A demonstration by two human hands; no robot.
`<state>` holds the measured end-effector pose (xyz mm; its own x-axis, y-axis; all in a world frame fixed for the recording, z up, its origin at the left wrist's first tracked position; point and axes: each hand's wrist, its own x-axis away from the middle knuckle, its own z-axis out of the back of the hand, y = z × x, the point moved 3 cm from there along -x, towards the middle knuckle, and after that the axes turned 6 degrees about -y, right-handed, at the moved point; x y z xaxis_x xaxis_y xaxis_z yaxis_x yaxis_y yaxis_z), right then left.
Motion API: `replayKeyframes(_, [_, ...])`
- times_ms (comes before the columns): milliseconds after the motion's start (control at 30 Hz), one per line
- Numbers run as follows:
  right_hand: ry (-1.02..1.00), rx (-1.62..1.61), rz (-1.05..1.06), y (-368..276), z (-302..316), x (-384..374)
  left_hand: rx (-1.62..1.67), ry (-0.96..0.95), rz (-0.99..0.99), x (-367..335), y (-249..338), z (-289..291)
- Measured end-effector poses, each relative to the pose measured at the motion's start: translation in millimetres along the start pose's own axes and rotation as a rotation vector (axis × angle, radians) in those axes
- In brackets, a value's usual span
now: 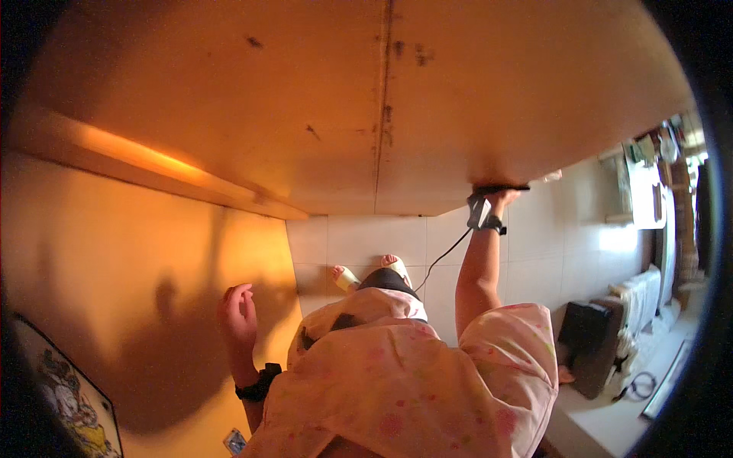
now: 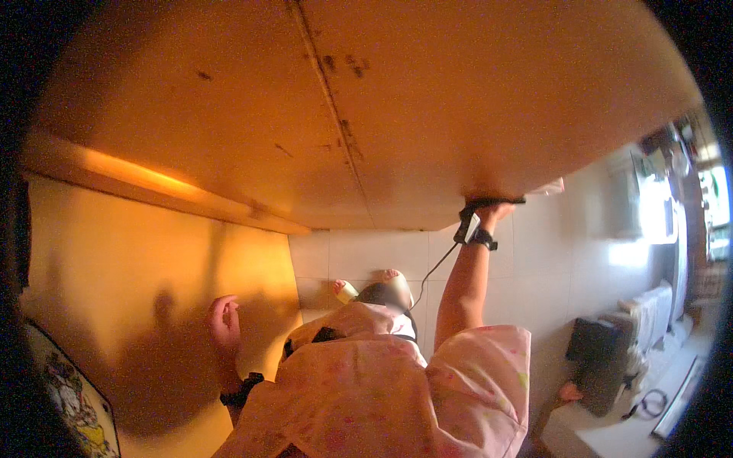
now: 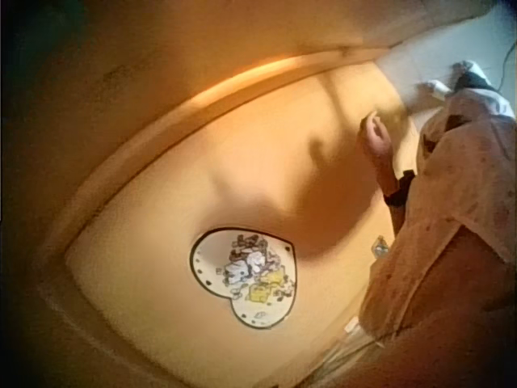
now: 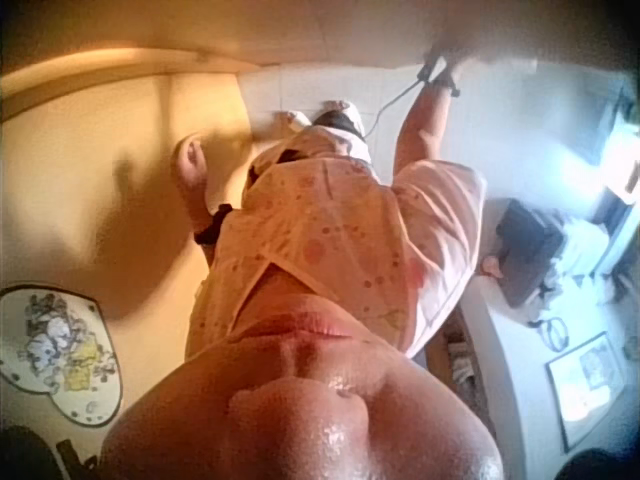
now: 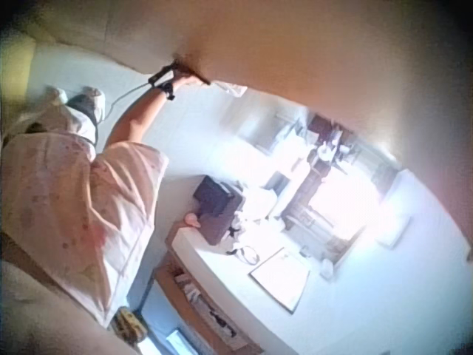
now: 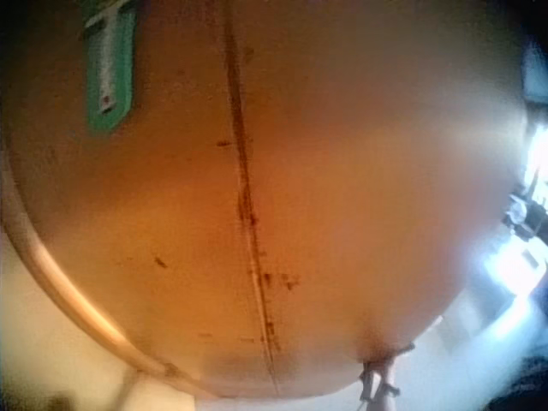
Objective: The person wipes a white bathroom door and frame with a cloth, washes the cloth in the sink, then carries the cloth to a living area where they wipe the surface and edges of a large wooden wardrobe.
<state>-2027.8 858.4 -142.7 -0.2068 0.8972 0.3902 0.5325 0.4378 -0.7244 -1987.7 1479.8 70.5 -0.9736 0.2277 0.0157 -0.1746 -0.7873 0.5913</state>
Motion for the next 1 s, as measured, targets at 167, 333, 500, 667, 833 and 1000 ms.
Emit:
replayKeyframes(167, [-0.064,-0.033,-0.331,129.8,39.5,11.9,-0.174,-0.033,0.223,34.5,-23.9,9.6])
replayKeyframes(333, [-0.2,0.046,-0.669,266.6,22.6,71.9,-0.262,0.126,0.311,74.4,-30.7,25.8])
replayKeyframes(500, [-0.339,0.135,-0.991,397.7,-13.5,172.7,-0.304,0.26,0.526,139.2,-35.1,28.1])
replayKeyframes(667, [-0.459,0.194,-1.182,465.2,-53.2,256.3,-0.252,0.358,0.795,183.4,-27.6,24.2])
replayKeyframes(833, [-0.53,0.184,-1.281,486.7,-77.2,292.9,-0.247,0.365,0.818,187.5,-22.8,24.9])
replayKeyframes(1000, [-0.545,0.148,-1.251,460.3,-68.6,266.9,-0.332,0.345,0.649,176.4,-23.8,31.6])
